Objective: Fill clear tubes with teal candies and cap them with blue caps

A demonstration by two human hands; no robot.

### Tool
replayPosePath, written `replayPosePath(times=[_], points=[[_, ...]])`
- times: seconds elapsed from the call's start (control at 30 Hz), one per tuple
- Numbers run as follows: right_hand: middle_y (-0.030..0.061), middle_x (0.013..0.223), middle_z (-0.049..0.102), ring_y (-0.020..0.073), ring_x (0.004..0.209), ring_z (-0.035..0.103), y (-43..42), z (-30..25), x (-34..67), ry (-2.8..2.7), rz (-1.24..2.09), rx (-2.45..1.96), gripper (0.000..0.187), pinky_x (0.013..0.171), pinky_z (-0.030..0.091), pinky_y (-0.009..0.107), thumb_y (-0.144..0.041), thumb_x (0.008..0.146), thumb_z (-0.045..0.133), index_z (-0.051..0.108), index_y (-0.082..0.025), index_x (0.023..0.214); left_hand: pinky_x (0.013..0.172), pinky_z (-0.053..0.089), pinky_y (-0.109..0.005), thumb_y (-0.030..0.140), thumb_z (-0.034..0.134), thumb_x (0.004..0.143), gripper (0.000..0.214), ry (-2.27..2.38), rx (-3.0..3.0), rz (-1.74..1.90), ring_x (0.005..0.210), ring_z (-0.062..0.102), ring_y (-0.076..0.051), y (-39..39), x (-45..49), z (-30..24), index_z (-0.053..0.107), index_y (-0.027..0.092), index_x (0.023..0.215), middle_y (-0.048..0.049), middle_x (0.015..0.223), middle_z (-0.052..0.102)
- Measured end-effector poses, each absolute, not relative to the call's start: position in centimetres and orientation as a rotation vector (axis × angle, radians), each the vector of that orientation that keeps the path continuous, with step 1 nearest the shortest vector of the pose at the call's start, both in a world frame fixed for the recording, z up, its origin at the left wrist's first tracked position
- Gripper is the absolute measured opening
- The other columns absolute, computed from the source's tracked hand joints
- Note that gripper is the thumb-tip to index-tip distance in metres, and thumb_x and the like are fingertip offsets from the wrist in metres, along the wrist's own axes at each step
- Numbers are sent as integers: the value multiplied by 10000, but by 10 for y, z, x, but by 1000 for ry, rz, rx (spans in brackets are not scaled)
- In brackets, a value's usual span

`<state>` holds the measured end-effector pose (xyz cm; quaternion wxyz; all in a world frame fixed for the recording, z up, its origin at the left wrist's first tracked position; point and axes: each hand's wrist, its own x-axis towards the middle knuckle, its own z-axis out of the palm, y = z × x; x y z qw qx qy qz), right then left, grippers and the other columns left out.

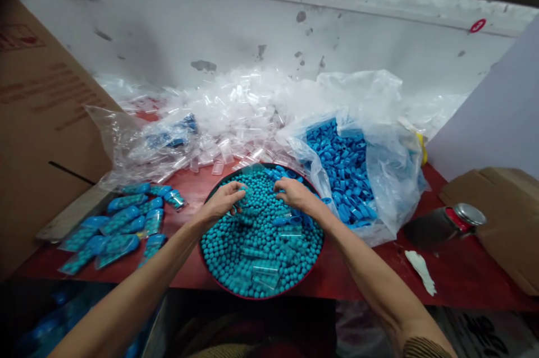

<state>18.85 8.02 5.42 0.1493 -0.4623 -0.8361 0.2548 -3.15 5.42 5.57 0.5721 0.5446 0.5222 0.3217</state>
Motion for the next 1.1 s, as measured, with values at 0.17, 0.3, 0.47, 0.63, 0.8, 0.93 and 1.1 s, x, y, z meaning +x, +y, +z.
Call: replayPosePath(times=[0.17,0.3,0.47,0.63,0.8,0.93,1.1], points=[[35,918,622,171,842,559,52,55,210,-2558,716,-1469,224,730,393,245,-209,739,535,603,-191,952,374,327,-151,360,540,705,289,1095,1094,797,473,552,-97,36,-43,58,449,154,886,-5,670,579],[39,910,631,187,842,565,40,59,193,-2689,727,-1512,266,676,385,227,-299,720,582,592,-214,972,377,331,-152,357,543,711,298,1091,1069,793,481,563,-103,24,-36,57,453,149,903,-20,689,592],[44,910,622,185,843,565,43,62,192,-2759,588,-1683,244,647,369,217,-292,726,578,578,-207,955,387,344,-161,350,547,711,287,1073,1048,806,507,577,-116,15,-34,58,446,156,896,-17,708,598],[85,890,613,211,847,566,37,54,195,-2857,369,-1779,165,649,375,239,-266,733,559,583,-170,865,388,343,-157,347,558,706,295,1086,1008,795,495,566,-106,10,-31,56,444,158,901,-17,695,602],[101,821,631,213,785,587,50,52,199,-2776,296,-1889,193,627,376,257,-203,805,410,597,-158,790,387,341,-157,339,547,709,282,1089,1030,808,498,564,-107,9,-26,57,448,159,902,-16,694,598],[94,924,615,201,872,565,59,54,205,-2689,247,-1914,226,680,374,251,-212,834,358,561,-164,922,391,339,-161,354,556,700,307,1121,1006,822,493,563,-107,7,-29,59,443,158,907,-13,685,598],[95,1022,566,227,927,536,54,41,189,-2582,421,-1886,354,708,380,270,-348,742,541,484,-188,1052,390,334,-167,355,547,702,303,1130,1000,810,485,560,-105,6,-27,59,447,157,909,-8,687,594]])
